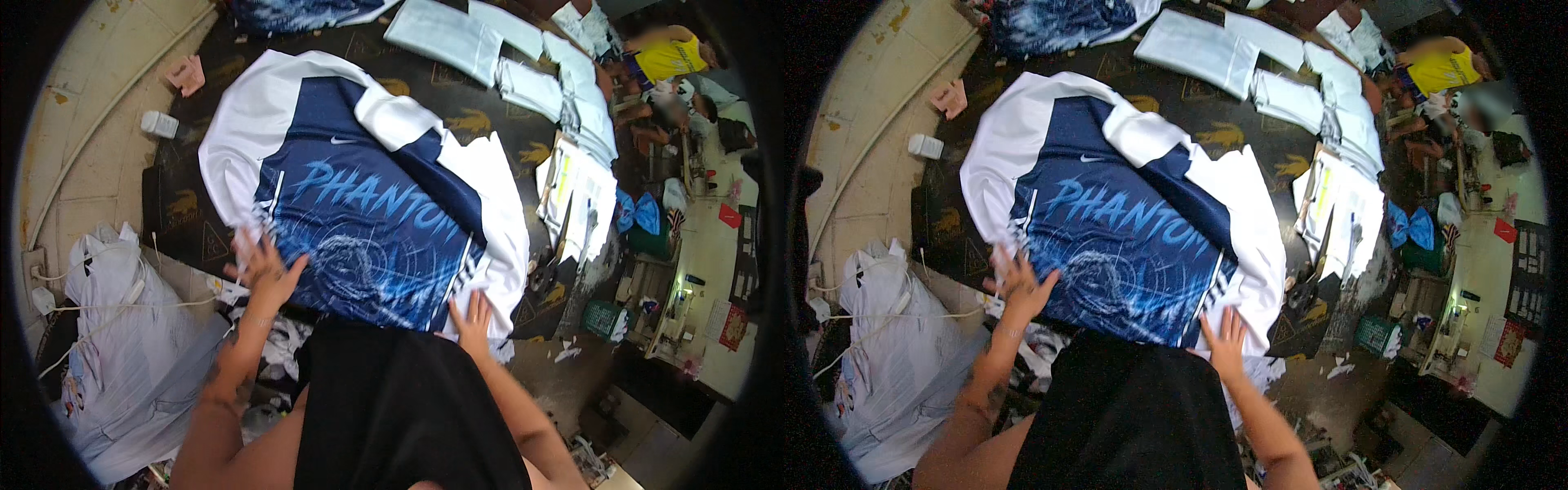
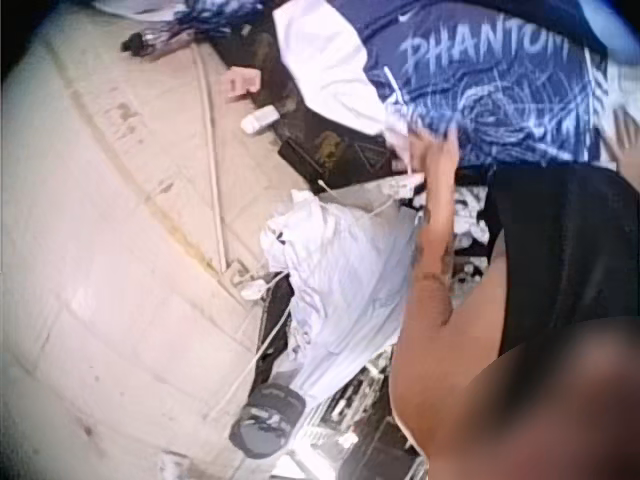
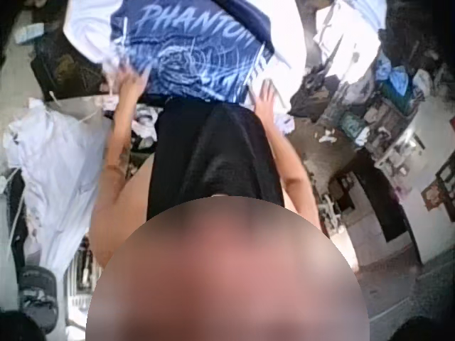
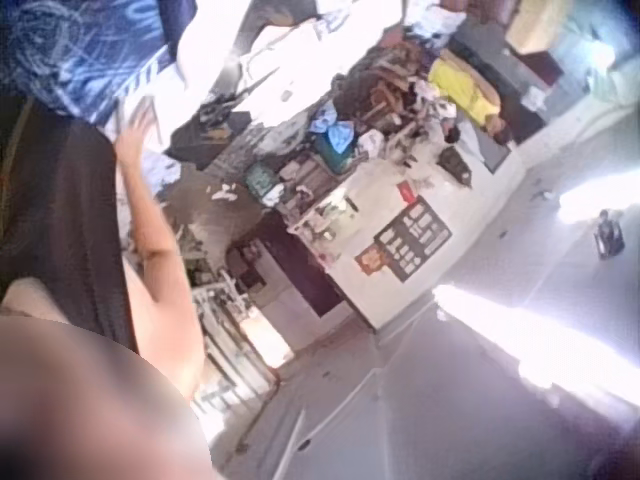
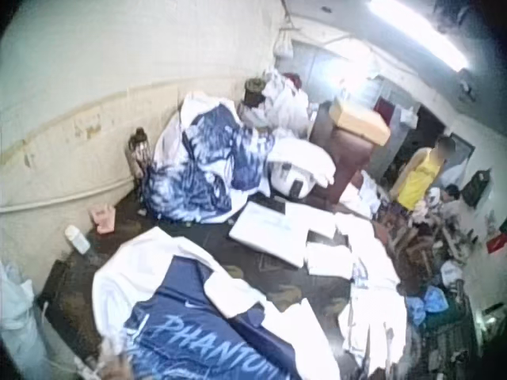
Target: The person uses shears to cut white fabric pieces on a table. They repeatedly unfold, align, and cut the fabric into rectangular sections, then fold and stack the cut pieces. The person also handles a blue and white printed jersey, cutting along its edges and folding the resulting pieces.
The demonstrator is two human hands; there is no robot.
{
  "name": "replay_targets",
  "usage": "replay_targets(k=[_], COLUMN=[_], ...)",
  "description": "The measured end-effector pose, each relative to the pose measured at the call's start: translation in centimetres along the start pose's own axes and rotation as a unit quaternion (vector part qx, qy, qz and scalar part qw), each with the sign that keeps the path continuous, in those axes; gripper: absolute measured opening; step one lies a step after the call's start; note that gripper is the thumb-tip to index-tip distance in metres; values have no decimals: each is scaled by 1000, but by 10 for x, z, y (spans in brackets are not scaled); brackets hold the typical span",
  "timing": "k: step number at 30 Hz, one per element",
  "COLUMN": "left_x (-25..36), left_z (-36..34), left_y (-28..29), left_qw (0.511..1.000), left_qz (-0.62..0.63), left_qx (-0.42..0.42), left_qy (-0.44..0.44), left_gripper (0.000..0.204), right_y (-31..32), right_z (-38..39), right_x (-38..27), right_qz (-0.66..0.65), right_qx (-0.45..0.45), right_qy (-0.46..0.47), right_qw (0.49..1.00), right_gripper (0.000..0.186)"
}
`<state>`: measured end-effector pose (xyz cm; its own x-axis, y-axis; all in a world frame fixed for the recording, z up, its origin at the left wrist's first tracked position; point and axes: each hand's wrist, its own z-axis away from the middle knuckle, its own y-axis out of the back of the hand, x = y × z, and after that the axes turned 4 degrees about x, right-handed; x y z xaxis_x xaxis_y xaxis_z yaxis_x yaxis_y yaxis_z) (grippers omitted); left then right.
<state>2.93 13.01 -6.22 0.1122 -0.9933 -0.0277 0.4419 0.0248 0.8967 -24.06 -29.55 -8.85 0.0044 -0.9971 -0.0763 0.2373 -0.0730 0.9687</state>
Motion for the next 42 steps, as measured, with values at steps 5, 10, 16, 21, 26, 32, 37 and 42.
replay_targets(k=[5, 10, 16, 21, 26, 32, 37, 42], left_x=[89, 98, 73, -44, 23, 260, 253, 229], left_z=[-158, -247, -122, -154, -161, 54, 155, 187], left_y=[119, 174, 38, 6, 60, -31, -107, -94], left_qw=[997, 955, 994, 915, 950, 896, 845, 855], left_qz=[12, 76, 43, -13, 64, 140, 143, 320], left_qx=[19, 224, 74, 338, 302, 217, 219, 270], left_qy=[-72, -176, -65, -220, -52, -361, -466, -306], left_gripper=[96, 60, 92, 75, 51, 78, 73, 18], right_y=[104, 166, 74, 63, 60, 60, 87, 143], right_z=[-239, -279, -101, -33, -37, -11, 54, 62], right_x=[144, 191, 53, 140, 194, 217, 261, 274], right_qz=[-365, -66, -84, -59, -73, -294, -802, -640], right_qx=[-275, 285, 33, 188, 77, 78, -54, -350], right_qy=[-208, -11, -42, -261, -291, -168, -352, -190], right_qw=[865, 956, 995, 945, 951, 938, 479, 658], right_gripper=[52, 84, 79, 61, 67, 61, 49, 81])
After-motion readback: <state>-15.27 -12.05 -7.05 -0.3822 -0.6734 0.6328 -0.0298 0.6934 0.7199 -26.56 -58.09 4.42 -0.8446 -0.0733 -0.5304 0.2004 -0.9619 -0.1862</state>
